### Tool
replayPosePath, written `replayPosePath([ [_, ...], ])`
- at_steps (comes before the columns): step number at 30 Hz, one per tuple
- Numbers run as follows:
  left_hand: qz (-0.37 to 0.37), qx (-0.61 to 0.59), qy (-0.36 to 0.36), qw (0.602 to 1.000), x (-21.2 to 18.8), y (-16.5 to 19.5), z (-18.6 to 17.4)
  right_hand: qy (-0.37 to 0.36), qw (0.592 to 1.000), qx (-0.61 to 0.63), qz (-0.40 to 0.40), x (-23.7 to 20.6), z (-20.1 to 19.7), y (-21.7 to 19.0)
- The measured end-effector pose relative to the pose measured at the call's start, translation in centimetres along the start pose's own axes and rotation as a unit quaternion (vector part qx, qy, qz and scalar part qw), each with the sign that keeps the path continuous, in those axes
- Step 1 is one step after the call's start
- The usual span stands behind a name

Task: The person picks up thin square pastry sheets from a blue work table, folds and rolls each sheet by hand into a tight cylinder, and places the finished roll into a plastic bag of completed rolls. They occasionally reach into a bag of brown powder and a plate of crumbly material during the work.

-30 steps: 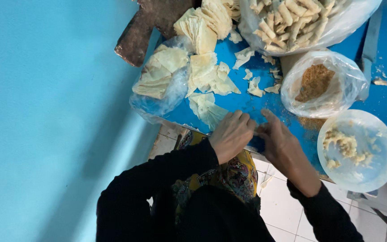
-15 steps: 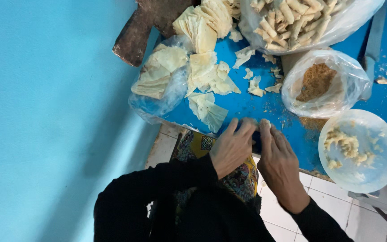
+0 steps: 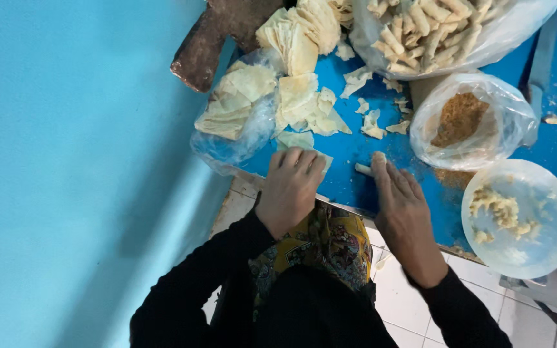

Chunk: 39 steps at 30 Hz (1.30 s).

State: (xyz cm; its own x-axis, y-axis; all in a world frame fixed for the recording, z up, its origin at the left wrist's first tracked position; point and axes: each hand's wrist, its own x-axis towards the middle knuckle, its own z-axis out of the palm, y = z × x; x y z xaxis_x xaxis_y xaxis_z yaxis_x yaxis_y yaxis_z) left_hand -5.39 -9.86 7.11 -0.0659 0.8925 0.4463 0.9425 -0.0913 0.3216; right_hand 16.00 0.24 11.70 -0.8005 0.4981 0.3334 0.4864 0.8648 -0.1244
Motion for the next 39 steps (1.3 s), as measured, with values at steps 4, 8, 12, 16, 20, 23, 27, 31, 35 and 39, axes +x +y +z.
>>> replayPosePath([
  [4,0.048,0.020,0.032,0.998,0.1,-1.2,0.2,0.000,1.000,0.026,0.012,0.7,0.3,1.0],
  [8,0.045,-0.005,0.065,0.997,0.5,-1.7,0.8,-0.043,0.999,0.006,0.015,1.8,0.1,1.8],
  [12,0.020,-0.082,0.032,0.996,1.2,-0.7,1.6,-0.142,0.987,-0.015,0.068,5.6,-2.2,2.9],
  [16,0.020,-0.159,0.059,0.985,2.2,1.7,2.2,0.097,0.990,-0.094,-0.034,9.3,-7.2,5.1],
  [20,-0.016,-0.084,0.077,0.993,1.3,0.1,0.7,0.164,0.981,0.084,0.067,6.5,-8.1,3.1],
  [23,-0.026,-0.117,0.014,0.993,-0.4,-1.3,-0.3,0.034,0.983,0.143,0.113,3.9,-4.1,0.2],
  [27,0.043,-0.150,0.028,0.987,-0.5,-0.7,0.8,-0.015,0.981,0.186,0.048,0.6,0.4,-1.5],
  [31,0.120,-0.131,0.018,0.984,-0.1,0.7,2.2,-0.018,0.989,0.120,0.081,-0.5,1.5,0.1],
  [35,0.150,-0.088,-0.019,0.985,-1.2,2.5,2.7,0.006,0.978,0.159,0.135,-2.8,-0.3,1.3],
  [39,0.137,-0.097,-0.022,0.986,-1.7,2.6,3.3,0.054,0.970,0.132,0.195,-6.3,-3.7,3.5],
])
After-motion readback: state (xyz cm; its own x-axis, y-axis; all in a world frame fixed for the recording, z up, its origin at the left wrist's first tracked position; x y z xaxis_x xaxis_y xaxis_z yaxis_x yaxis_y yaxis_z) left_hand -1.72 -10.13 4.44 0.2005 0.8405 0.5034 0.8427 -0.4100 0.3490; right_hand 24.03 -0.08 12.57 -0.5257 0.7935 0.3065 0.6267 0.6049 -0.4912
